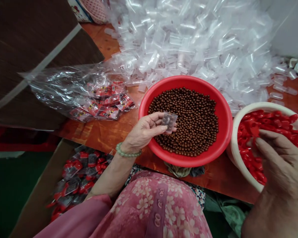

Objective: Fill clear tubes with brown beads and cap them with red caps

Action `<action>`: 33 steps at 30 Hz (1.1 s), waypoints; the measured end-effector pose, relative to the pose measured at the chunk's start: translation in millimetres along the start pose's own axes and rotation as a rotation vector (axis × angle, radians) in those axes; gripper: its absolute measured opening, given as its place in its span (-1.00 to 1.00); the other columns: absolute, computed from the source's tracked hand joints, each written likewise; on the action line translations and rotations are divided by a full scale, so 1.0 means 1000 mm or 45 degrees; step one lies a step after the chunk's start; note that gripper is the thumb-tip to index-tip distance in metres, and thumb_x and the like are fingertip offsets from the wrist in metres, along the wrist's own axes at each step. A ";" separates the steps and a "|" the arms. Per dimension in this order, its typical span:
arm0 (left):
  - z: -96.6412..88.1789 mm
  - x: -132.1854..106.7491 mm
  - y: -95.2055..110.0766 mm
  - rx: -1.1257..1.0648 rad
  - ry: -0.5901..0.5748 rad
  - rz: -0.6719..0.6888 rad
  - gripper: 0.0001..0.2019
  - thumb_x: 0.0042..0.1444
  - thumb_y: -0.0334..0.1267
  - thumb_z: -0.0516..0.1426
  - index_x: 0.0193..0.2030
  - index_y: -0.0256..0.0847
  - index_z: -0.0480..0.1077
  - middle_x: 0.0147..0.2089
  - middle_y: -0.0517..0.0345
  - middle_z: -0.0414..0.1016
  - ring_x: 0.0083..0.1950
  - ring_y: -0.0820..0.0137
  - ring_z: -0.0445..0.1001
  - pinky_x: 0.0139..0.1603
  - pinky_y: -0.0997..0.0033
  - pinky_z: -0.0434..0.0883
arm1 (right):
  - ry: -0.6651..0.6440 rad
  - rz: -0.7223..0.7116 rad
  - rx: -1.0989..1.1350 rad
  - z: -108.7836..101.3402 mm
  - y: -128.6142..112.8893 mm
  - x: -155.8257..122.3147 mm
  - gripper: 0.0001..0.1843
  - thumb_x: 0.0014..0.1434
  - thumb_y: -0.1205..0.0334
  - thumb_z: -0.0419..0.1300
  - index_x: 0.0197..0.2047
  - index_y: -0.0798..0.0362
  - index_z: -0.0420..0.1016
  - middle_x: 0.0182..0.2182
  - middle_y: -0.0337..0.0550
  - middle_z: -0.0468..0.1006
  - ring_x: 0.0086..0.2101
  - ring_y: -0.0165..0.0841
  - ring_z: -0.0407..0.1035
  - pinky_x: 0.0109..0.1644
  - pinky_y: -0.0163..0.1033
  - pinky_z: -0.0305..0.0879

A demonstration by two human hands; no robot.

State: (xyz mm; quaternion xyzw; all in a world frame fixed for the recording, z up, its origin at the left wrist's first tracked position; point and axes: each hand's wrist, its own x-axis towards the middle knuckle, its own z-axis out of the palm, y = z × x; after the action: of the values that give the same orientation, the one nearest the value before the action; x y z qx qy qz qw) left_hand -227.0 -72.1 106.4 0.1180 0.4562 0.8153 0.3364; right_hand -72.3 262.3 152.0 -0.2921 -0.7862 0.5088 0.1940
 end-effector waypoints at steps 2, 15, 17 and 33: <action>0.000 0.000 0.000 -0.004 -0.002 -0.009 -0.59 0.09 -0.24 0.39 0.07 -0.24 0.49 -0.01 -0.02 0.66 -0.06 0.37 0.67 -0.04 0.42 0.59 | -0.124 0.149 0.014 0.032 -0.031 -0.011 -0.67 0.08 0.11 0.50 -0.04 -0.19 0.74 -0.29 -0.10 0.63 -0.40 -0.38 0.46 -0.33 -0.13 0.33; 0.008 -0.002 0.005 0.151 0.047 0.015 -0.63 0.13 -0.13 0.37 -0.09 -0.23 0.35 -0.27 0.18 0.56 -0.29 0.53 0.58 -0.30 0.59 0.44 | -1.066 0.224 0.241 0.151 -0.060 0.005 -0.65 0.19 -0.06 0.39 -0.06 -0.01 0.67 -0.51 -0.33 0.42 -0.57 -0.55 0.21 -0.52 -0.39 0.06; 0.009 -0.002 0.004 0.135 0.082 0.024 -0.60 0.10 -0.14 0.39 -0.07 -0.20 0.31 -0.23 0.19 0.54 -0.29 0.52 0.60 -0.32 0.59 0.44 | -1.119 0.211 0.218 0.154 -0.056 0.006 -0.65 0.23 -0.06 0.36 -0.03 -0.02 0.66 -0.50 -0.32 0.42 -0.56 -0.55 0.22 -0.51 -0.39 0.07; 0.009 -0.001 0.003 0.520 0.217 0.205 -0.68 0.12 -0.11 0.36 -0.06 -0.20 0.49 -0.15 0.14 0.59 -0.12 0.42 0.56 -0.01 0.44 0.49 | -1.085 0.118 0.162 0.157 -0.073 0.002 -0.55 0.05 -0.12 0.49 -0.22 0.05 0.54 -0.58 -0.34 0.49 -0.63 -0.51 0.33 -0.56 -0.39 0.26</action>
State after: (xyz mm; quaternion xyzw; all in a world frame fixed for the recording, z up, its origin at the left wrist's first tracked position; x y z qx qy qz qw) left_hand -222.9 -68.1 113.8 0.1504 0.6275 0.7374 0.1996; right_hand -187.9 132.9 154.4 -0.0782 -0.7492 0.6395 -0.1535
